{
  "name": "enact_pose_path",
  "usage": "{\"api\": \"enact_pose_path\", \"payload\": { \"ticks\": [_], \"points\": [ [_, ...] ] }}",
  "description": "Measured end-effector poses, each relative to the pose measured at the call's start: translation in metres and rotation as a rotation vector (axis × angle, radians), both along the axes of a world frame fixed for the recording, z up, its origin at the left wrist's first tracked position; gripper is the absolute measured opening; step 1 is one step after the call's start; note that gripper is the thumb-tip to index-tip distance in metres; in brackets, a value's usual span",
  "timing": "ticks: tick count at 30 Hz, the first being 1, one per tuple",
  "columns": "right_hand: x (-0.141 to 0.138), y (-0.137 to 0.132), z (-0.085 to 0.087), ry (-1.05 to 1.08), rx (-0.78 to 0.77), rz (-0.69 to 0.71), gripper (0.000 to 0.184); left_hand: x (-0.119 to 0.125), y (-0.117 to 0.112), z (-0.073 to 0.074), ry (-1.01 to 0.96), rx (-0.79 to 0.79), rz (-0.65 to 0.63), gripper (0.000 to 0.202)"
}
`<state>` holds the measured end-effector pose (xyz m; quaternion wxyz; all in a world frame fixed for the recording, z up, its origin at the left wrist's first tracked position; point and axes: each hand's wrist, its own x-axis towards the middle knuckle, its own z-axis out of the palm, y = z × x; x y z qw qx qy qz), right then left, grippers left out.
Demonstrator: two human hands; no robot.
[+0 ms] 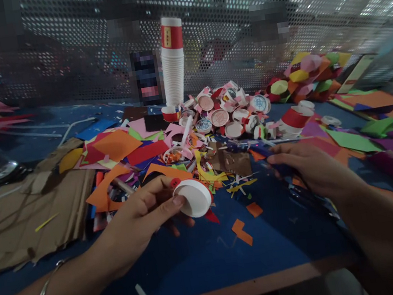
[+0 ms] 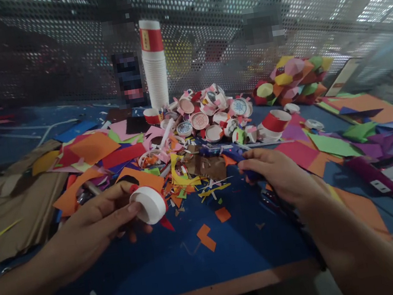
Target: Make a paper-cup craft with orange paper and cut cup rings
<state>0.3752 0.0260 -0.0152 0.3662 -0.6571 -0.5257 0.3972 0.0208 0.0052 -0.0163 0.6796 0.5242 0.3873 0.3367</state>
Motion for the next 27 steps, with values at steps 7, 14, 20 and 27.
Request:
{"api": "enact_pose_path", "payload": {
  "ticks": [7, 14, 20, 27],
  "points": [
    [-0.009, -0.007, 0.008, 0.43, -0.046, 0.06, 0.032, -0.003, 0.003, -0.001, 0.14, 0.051, 0.038, 0.032],
    [-0.031, -0.008, 0.01, 0.619, -0.002, 0.145, 0.029, -0.004, 0.005, 0.001, 0.162, 0.027, 0.024, 0.035],
    [-0.043, -0.009, 0.013, 0.676, 0.006, 0.181, 0.02, -0.002, 0.003, 0.004, 0.106, -0.049, -0.024, 0.027],
    [-0.052, -0.007, 0.003, 0.66, -0.034, 0.235, 0.02, 0.0, 0.003, 0.006, 0.04, -0.054, -0.001, 0.015]
  ]
}}
